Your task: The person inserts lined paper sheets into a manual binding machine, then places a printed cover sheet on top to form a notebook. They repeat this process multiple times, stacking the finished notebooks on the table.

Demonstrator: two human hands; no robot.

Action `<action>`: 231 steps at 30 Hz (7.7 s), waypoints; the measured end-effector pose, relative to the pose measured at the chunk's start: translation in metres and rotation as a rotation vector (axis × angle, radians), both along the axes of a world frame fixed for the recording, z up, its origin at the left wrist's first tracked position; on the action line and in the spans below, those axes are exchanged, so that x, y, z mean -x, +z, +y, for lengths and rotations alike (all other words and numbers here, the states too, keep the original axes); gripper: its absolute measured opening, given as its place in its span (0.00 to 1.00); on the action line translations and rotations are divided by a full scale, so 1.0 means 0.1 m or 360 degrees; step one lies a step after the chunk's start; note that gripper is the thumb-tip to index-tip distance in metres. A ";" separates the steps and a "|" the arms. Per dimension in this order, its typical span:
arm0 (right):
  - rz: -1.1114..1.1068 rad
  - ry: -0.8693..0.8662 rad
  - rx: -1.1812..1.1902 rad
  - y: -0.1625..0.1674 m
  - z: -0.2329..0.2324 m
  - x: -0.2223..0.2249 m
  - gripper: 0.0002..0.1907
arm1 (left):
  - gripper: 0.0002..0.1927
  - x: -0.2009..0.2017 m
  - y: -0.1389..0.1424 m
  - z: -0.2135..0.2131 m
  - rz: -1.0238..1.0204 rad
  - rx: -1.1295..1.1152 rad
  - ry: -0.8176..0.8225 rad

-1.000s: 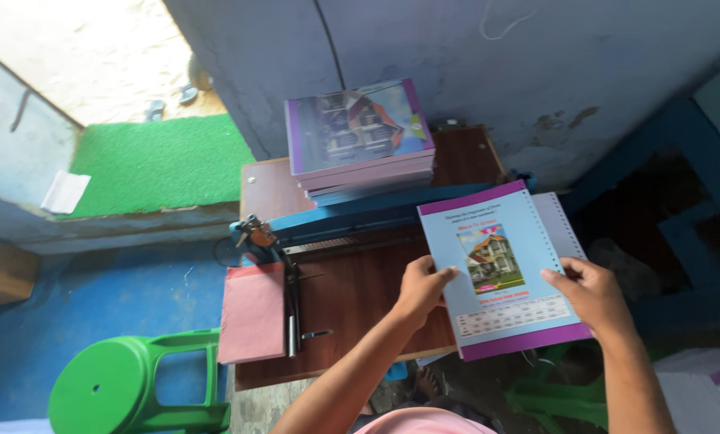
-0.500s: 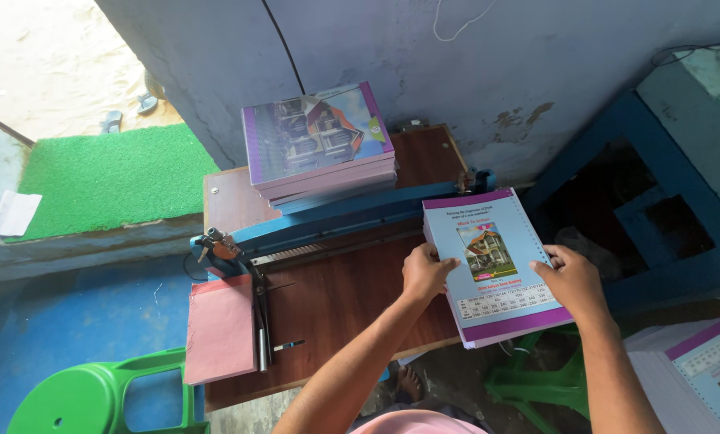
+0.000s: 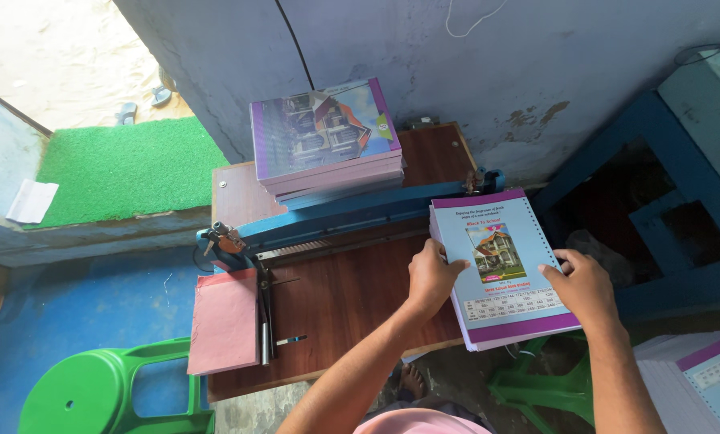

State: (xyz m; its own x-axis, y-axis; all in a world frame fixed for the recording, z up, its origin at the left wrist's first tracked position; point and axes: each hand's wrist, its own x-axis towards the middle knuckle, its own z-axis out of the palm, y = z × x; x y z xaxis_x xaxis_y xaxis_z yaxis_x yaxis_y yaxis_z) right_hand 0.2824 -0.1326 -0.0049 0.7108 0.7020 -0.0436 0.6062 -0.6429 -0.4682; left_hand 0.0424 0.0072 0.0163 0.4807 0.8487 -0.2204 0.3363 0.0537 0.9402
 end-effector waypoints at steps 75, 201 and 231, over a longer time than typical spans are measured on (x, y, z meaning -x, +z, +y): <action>-0.0479 0.1300 -0.0430 0.74 2.87 1.18 0.41 | 0.38 1.94 0.14 1.99 0.0416 -0.1226 0.0781; 0.0780 0.0715 -0.0745 -0.94 1.06 1.62 0.07 | 0.06 2.32 0.08 0.63 0.0755 -0.1497 0.0012; 0.1213 0.0694 -0.1197 -0.82 1.14 1.85 0.09 | 0.08 2.39 -0.86 0.53 -0.1050 -0.0132 0.0778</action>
